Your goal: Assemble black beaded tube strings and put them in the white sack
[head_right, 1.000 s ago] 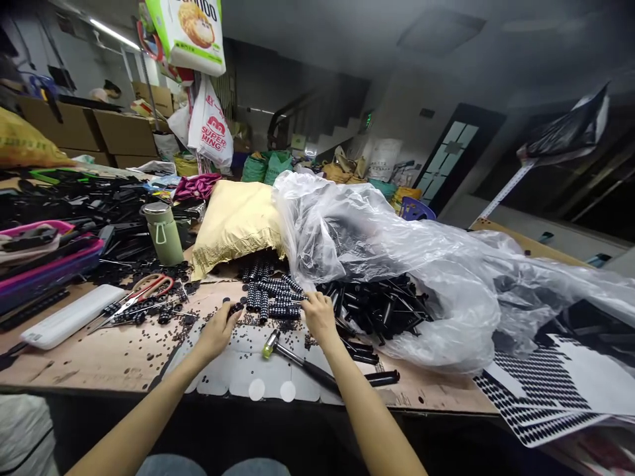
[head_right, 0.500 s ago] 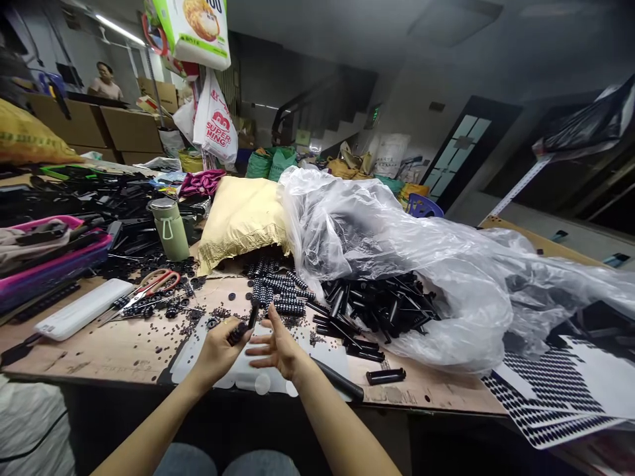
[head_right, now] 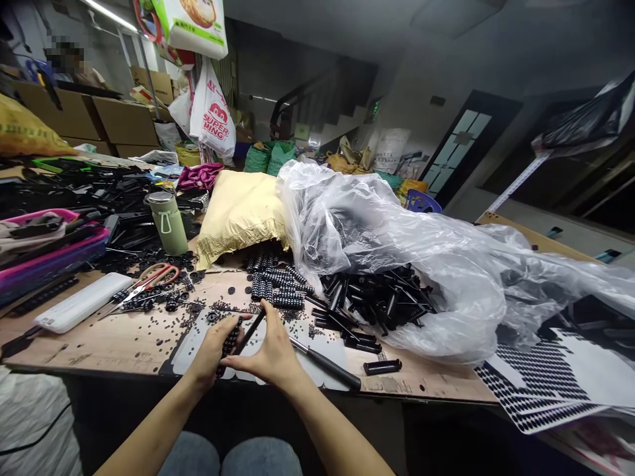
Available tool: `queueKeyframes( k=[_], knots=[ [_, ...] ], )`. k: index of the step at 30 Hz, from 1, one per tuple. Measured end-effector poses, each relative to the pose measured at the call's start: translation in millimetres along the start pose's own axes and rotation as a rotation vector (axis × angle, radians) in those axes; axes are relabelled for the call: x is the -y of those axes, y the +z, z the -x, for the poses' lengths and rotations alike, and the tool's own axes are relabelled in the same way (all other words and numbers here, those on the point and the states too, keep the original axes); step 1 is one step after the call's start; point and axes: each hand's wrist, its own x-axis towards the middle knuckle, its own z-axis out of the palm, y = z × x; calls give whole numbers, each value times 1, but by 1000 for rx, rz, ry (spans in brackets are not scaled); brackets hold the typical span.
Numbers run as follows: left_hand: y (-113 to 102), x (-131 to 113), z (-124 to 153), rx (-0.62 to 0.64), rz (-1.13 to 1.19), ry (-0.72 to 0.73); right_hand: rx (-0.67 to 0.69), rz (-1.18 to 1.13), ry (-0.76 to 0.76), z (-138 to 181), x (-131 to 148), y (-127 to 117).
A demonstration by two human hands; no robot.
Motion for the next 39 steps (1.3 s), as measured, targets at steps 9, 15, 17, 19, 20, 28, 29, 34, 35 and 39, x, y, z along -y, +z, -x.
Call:
queueKeyframes(
  k=[9,15,17,19,20,28,29,34,35,39],
  knots=[
    [1,5,6,-38,-18,-61,68,103,-75,7,-5,2],
    [-4,17,9,-39,-547,431,168,-717,571,5,-1,-2],
    [-5,19,12,33,-761,617,350,-978,738,4,-1,-1],
    [-4,20,14,66,-817,668,395,-1056,769,4,-1,0],
    [-4,19,14,51,-780,636,342,-1041,747,4,-2,1],
    [2,1,10,-13,13,-56,69,-175,91,16,1,-6],
    [2,-1,10,-25,43,-98,88,-106,33,18,2,-6],
    [4,2,6,-63,176,-148,197,101,-125,21,5,-1],
    [4,3,6,-76,205,-134,228,118,-133,21,5,0],
    [7,4,7,-98,242,-166,282,141,-159,18,2,5]
  ],
)
